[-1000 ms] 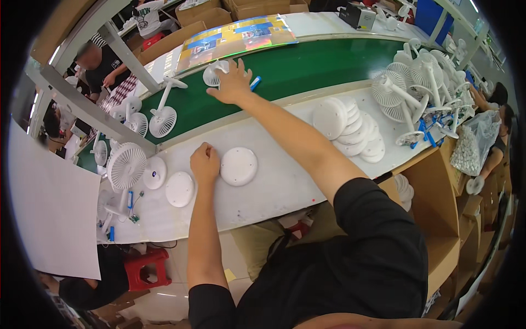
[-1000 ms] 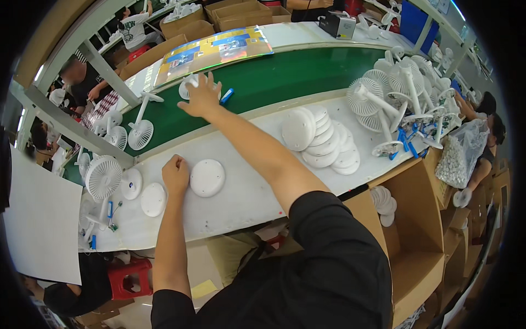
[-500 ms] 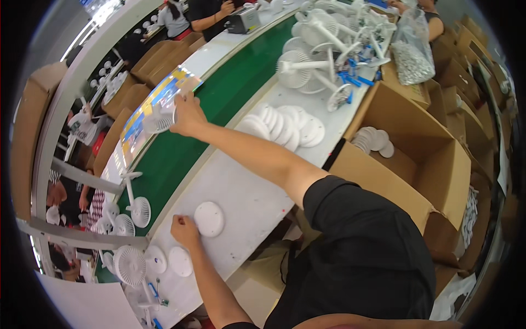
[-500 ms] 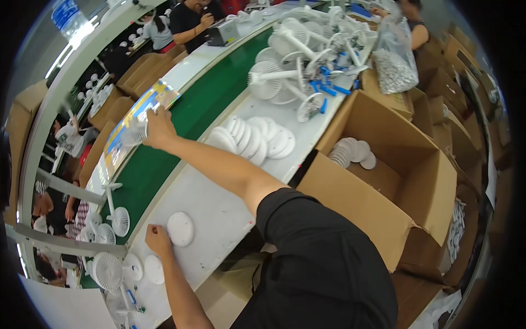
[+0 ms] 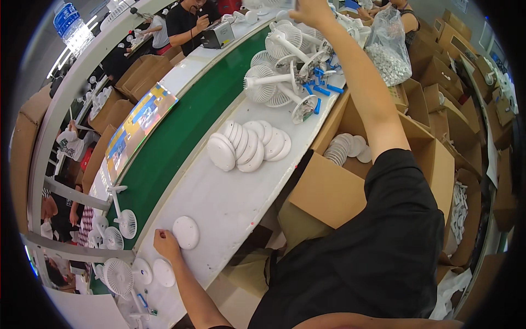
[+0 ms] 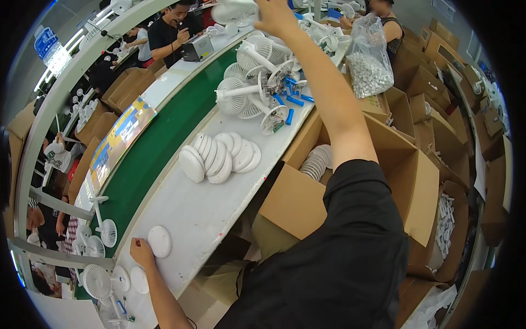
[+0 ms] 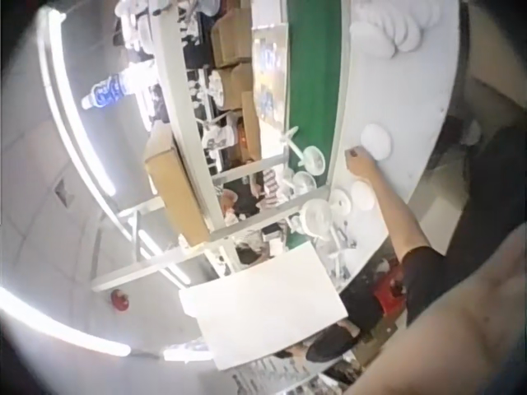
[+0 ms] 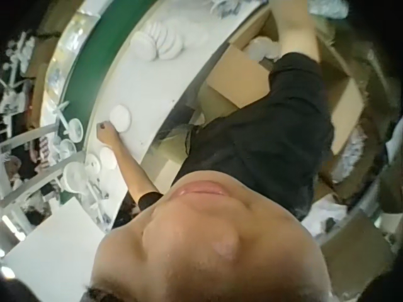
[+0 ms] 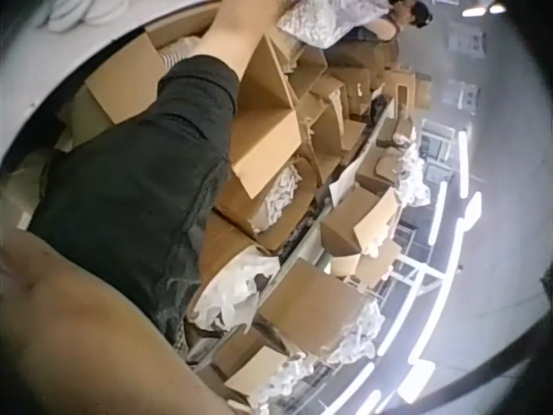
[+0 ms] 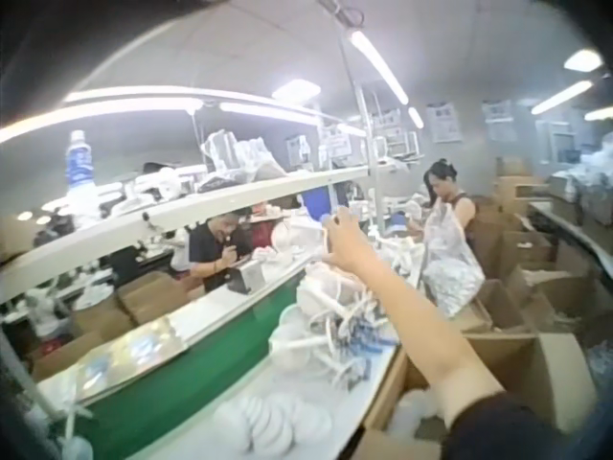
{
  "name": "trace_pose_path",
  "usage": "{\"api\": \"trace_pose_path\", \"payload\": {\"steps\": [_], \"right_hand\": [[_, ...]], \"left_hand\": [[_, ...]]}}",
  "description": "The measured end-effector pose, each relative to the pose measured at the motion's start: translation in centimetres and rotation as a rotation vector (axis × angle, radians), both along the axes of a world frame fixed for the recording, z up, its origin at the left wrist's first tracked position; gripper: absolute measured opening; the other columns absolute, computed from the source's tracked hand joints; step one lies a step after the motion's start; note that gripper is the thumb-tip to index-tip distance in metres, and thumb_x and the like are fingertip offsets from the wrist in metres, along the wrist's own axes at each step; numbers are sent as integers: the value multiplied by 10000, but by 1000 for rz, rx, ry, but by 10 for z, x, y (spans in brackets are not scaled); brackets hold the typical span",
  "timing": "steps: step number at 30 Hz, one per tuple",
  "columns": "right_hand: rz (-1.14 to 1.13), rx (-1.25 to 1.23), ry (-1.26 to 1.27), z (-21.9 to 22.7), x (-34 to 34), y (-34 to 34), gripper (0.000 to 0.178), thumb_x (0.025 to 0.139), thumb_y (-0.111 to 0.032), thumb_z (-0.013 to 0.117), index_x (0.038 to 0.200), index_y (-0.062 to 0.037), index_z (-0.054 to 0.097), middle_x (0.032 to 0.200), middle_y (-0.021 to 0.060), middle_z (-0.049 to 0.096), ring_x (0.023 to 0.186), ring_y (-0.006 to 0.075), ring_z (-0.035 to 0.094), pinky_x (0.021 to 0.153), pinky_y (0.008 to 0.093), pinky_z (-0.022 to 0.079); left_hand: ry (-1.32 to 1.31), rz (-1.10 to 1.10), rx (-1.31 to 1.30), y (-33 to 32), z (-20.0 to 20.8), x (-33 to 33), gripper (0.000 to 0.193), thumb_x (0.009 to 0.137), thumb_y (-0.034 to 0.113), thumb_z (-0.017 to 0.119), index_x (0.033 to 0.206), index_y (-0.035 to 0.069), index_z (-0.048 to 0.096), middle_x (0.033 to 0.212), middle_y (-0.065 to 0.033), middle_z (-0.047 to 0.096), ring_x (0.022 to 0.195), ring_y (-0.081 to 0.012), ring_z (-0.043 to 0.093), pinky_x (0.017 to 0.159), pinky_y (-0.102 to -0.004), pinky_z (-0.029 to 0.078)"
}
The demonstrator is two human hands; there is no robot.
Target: Assembling small portable fans by inserting batteries, attaching the base stand, and packing them into boxes.
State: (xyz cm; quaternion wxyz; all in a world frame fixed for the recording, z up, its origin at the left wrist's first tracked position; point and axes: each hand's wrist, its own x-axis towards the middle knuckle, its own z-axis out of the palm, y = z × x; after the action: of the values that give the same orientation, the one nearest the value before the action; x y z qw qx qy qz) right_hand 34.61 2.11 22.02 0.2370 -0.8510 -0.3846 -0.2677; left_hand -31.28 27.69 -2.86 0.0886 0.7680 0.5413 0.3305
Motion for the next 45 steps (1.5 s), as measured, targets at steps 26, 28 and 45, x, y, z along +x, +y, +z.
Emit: {"api": "trace_pose_path", "payload": {"steps": [26, 28, 45], "right_hand": [[1242, -99, 368, -164, -382, 180, 394, 791, -106, 654, 1183, -74, 641, 1127, 130, 651, 933, 275, 634, 826, 347, 526], [1270, -10, 216, -176, -417, 195, 412, 793, -108, 641, 1204, -79, 632, 1133, 152, 632, 931, 288, 618, 844, 353, 515], [617, 37, 344, -180, -161, -209, 187, 820, -279, 630, 854, -96, 644, 759, 111, 675, 684, 351, 630, 629, 436, 501]], "left_hand": [[12, 128, -105, -138, 15, 94, 146, 754, 188, 577, 721, 51, 618, 707, -113, 648, 652, -338, 572, 627, -412, 467], [3, 115, -131, -172, 16, 109, 136, 747, 177, 579, 709, 50, 609, 692, -111, 636, 644, -335, 565, 621, -408, 465], [-42, 107, -7, -555, 24, 296, 125, 727, 152, 568, 679, 36, 571, 668, -113, 613, 612, -317, 541, 590, -373, 450]]}}
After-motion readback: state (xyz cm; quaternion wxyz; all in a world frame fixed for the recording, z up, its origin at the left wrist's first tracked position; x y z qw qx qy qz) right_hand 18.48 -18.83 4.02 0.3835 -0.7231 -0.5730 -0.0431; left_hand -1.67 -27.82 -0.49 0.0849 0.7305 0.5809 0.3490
